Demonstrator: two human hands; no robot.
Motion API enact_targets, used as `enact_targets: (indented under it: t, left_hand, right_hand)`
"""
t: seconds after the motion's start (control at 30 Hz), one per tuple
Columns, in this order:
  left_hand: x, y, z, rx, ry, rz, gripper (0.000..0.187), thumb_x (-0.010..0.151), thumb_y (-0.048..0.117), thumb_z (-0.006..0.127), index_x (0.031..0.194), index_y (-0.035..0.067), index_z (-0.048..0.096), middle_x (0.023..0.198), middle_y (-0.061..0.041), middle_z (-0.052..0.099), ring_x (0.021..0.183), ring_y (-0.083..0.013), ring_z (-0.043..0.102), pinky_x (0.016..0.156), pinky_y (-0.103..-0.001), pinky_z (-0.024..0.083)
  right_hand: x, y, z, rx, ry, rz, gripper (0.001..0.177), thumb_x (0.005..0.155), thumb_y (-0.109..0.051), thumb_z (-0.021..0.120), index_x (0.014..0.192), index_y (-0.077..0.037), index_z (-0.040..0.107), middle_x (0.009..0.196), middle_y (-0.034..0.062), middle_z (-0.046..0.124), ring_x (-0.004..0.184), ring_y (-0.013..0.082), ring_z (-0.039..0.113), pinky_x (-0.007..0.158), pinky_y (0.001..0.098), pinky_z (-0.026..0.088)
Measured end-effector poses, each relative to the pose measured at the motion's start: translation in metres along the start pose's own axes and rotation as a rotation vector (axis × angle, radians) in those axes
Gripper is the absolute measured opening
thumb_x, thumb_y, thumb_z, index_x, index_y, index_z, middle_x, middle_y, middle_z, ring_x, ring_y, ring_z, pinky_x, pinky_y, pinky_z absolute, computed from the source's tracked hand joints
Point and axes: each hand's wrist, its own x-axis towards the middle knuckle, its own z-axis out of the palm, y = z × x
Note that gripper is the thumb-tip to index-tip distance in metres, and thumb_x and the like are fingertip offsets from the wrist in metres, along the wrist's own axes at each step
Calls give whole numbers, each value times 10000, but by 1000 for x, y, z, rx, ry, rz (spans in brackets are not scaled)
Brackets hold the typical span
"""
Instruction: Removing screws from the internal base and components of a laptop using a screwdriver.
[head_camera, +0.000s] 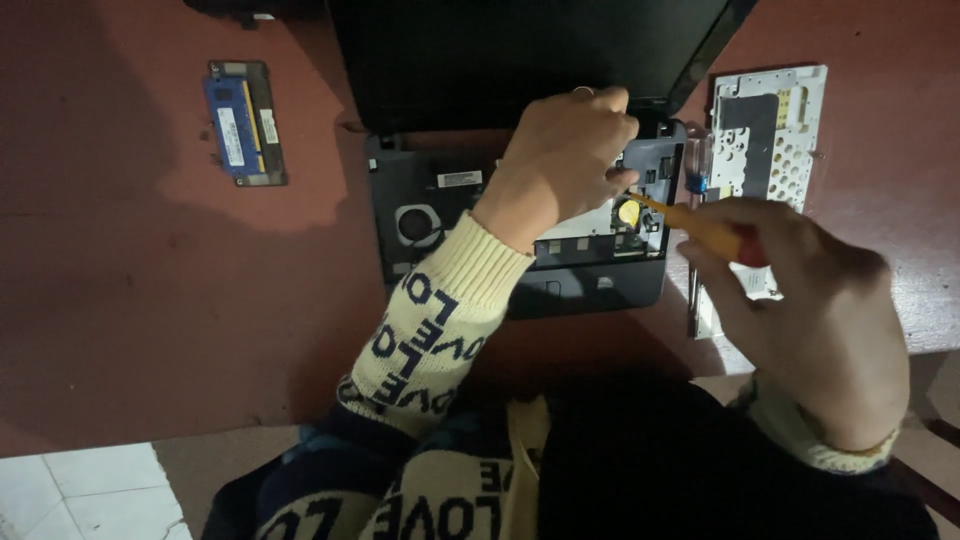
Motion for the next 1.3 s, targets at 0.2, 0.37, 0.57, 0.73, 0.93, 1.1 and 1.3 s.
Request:
enact_targets:
  t: [0.2, 0.37, 0.57, 0.73, 0.93, 1.1, 1.3]
  left_hand:
    - [-7, 7, -17, -206, 119, 236, 255, 862, 89, 571, 1102, 138, 640, 1150, -47, 612, 933, -199, 640, 635, -288, 548]
    - [-12, 12, -20, -842, -14, 583, 537, 905, -78, 644, 1311, 251, 518, 1287, -15, 566, 1232, -220, 596, 1001, -358, 545]
    - [-3, 24, -17, -799, 35, 489, 195, 892, 58, 666, 1049, 171, 635, 978, 16, 634, 888, -150, 637, 744, -301, 503]
    - [-5, 23, -14, -797, -35, 566, 365, 1019, 352, 364, 1140, 118, 616, 1076, -48, 659, 989, -224, 621, 820, -343, 452]
    - [-6, 25, -15, -919, -165, 420, 594, 983, 524, 287, 1340, 94, 487, 1197, -115, 690, 1089, -228, 703, 860, -311, 549]
    - [-12, 0, 1, -1188, -158, 670, 560, 997, -75, 425, 1475, 213, 378, 1470, -76, 519, 1435, -256, 518, 1197, -423, 510]
    - [-13, 15, -25, -912, -31, 658, 361, 941, 73, 739, 1149, 169, 460, 1047, -4, 511, 947, -151, 532, 830, -302, 460]
  right_hand:
    - [0, 3, 16, -181, 186, 123, 437, 1114, -393, 805, 1040, 19, 683, 752, 12, 650, 564, 162, 591, 503, 264, 436]
    - [-4, 5, 30, -428, 256, 233, 628, 1272, -426, 925, 824, -99, 632, 614, -42, 525, 480, 97, 457, 463, 262, 325]
    - [-2, -7, 6, -740, 29, 318, 836, 1185, -949, 417, 753, -241, 521, 539, -84, 392, 443, 80, 396, 459, 252, 256]
    - [8, -12, -39, -163, -39, -42, 587, 833, -95, 823, 1356, 41, 594, 1271, 256, 649, 826, 335, 689, 681, 359, 589]
    - [1, -9, -30, -243, 4, -95, 186, 1065, -130, 704, 1210, -34, 769, 1138, 80, 724, 853, 185, 693, 635, 256, 531]
    - [3, -12, -9, -294, 135, 1, 199, 1189, -197, 701, 1126, -20, 765, 859, 114, 646, 618, 198, 570, 501, 291, 408]
    - [6, -12, 34, -580, 184, 193, 608, 1319, -371, 553, 758, -138, 532, 586, -38, 389, 445, 73, 330, 429, 234, 242]
